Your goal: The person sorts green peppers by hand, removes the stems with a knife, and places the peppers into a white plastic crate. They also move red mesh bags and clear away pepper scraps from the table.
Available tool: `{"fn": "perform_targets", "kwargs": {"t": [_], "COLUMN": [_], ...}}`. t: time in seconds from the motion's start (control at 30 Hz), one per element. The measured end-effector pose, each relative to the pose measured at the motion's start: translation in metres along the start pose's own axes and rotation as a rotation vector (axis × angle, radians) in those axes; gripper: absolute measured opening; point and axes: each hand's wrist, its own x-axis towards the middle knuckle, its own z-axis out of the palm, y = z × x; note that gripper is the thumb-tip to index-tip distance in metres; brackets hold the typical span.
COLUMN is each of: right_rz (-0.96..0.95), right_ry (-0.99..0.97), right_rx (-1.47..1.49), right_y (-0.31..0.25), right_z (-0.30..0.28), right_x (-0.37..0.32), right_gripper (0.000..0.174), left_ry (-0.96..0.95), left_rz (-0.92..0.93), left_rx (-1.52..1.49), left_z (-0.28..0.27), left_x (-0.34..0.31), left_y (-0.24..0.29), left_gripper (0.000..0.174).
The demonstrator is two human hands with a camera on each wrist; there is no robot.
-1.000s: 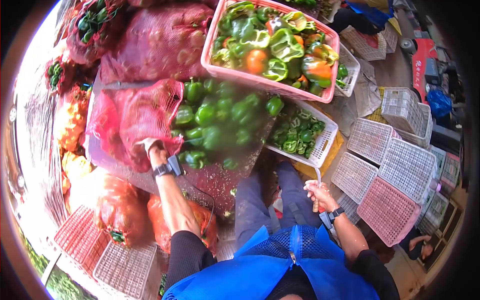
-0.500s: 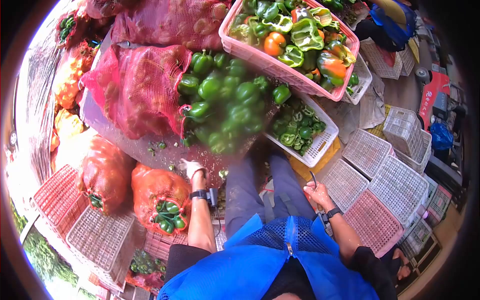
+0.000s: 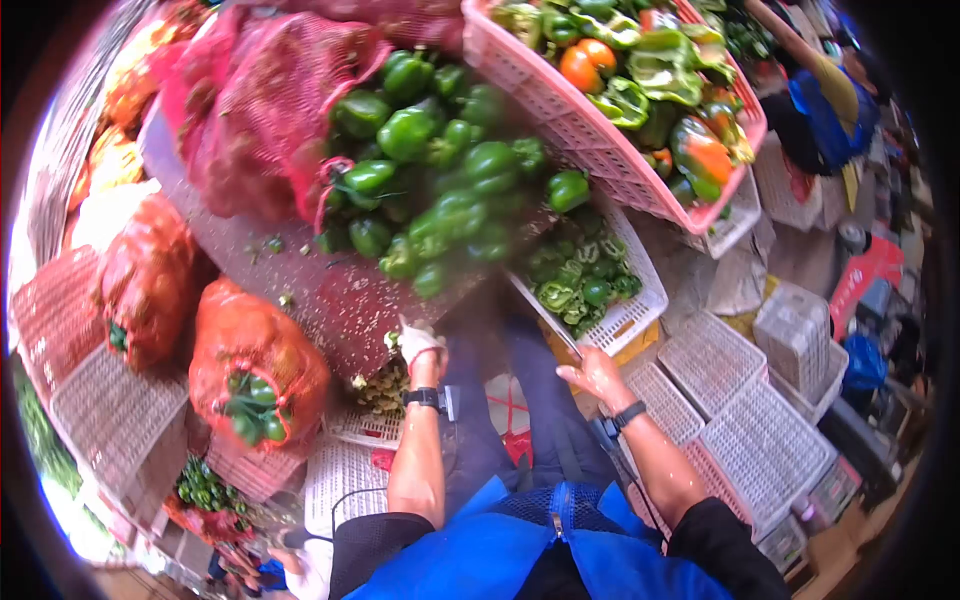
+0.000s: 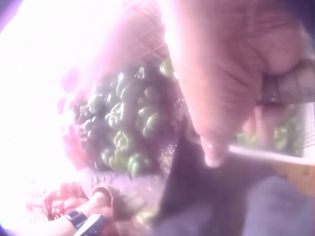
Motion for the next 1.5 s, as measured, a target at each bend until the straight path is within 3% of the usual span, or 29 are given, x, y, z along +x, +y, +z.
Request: {"fn": "perform_targets", "kwargs": {"t": [0.03,0.07,0.1,0.13,0.17,0.2,0.27,0.33,0.4,0.47,0.53,0.63,0.7,0.87,1.0,1.03,1.13,1.37,1.5], "right_rz": [-0.048,0.056,0.010,0.041,0.060,0.010,-0.041,-0.001,-0.015,-0.021,-0.052,-0.088,-0.108,-0.150,-0.175,-0.175,-0.193,-0.226,-0.210], "right_ry": [0.004,-0.112,-0.109,-0.228,-0.341,-0.297,-0.293,-0.328,-0.398,-0.455,-0.520,-0.599,-0.648,-0.753,-0.811,-0.824,-0.857,-0.943,-0.976], "right_rx": [-0.064,-0.081,-0.071,-0.193,-0.365,-0.353,-0.288,0.018,-0.160,-0.268,-0.342,-0.445,-0.505,-0.634,-0.698,-0.711,-0.748,-0.808,-0.797], "right_y": [0.019,0.014,0.017,0.013,-0.008,0.010,0.031,0.136,0.081,0.026,-0.008,-0.050,-0.072,-0.115,-0.135,-0.138,-0.145,-0.159,-0.163], "right_z": [0.006,-0.004,-0.004,-0.010,-0.020,-0.010,-0.006,0.009,-0.013,-0.014,-0.004,0.014,0.025,0.051,0.059,0.059,0.055,0.040,0.029], "right_x": [-0.016,-0.031,-0.046,-0.058,-0.067,-0.071,-0.071,-0.022,-0.024,-0.030,-0.022,-0.006,0.001,0.012,0.012,0.011,0.008,-0.006,-0.020], "right_gripper": [0.067,0.066,0.065,0.062,0.063,0.055,0.043,0.035,0.034,0.034,0.033,0.031,0.031,0.029,0.027,0.027,0.026,0.023,0.021], "left_ry": [-0.028,-0.002,-0.028,0.106,-0.002,-0.153,-0.079,-0.094,0.029,0.011,-0.115,-0.168,-0.201,-0.164,0.024,0.004,-0.142,-0.125,-0.147], "left_rz": [0.053,0.070,0.515,0.708,0.562,0.144,0.008,-0.128,-0.072,-0.185,-0.124,-0.197,-0.197,-0.220,-0.262,-0.218,-0.293,-0.030,0.174], "left_rx": [0.340,0.671,1.189,1.048,1.163,1.159,1.133,0.988,0.926,0.846,0.885,0.878,0.822,0.731,0.894,0.972,0.768,0.666,0.699], "left_z": [-0.017,-0.041,-0.053,-0.072,-0.085,-0.088,-0.098,-0.101,-0.093,-0.097,-0.103,-0.099,-0.119,-0.145,-0.125,-0.124,-0.136,-0.149,-0.145], "left_x": [-0.013,-0.026,-0.066,-0.066,-0.088,-0.138,-0.157,-0.181,-0.151,-0.164,-0.183,-0.176,-0.195,-0.229,-0.220,-0.218,-0.215,-0.267,-0.294], "left_y": [-0.005,-0.006,0.015,-0.028,-0.027,0.027,-0.020,-0.025,-0.076,-0.071,-0.084,-0.130,-0.126,-0.115,-0.135,-0.143,-0.132,-0.110,-0.125], "left_gripper": [0.032,0.034,0.029,0.030,0.035,0.041,0.052,0.054,0.056,0.056,0.057,0.050,0.046,0.038,0.034,0.034,0.041,0.031,0.027]}}
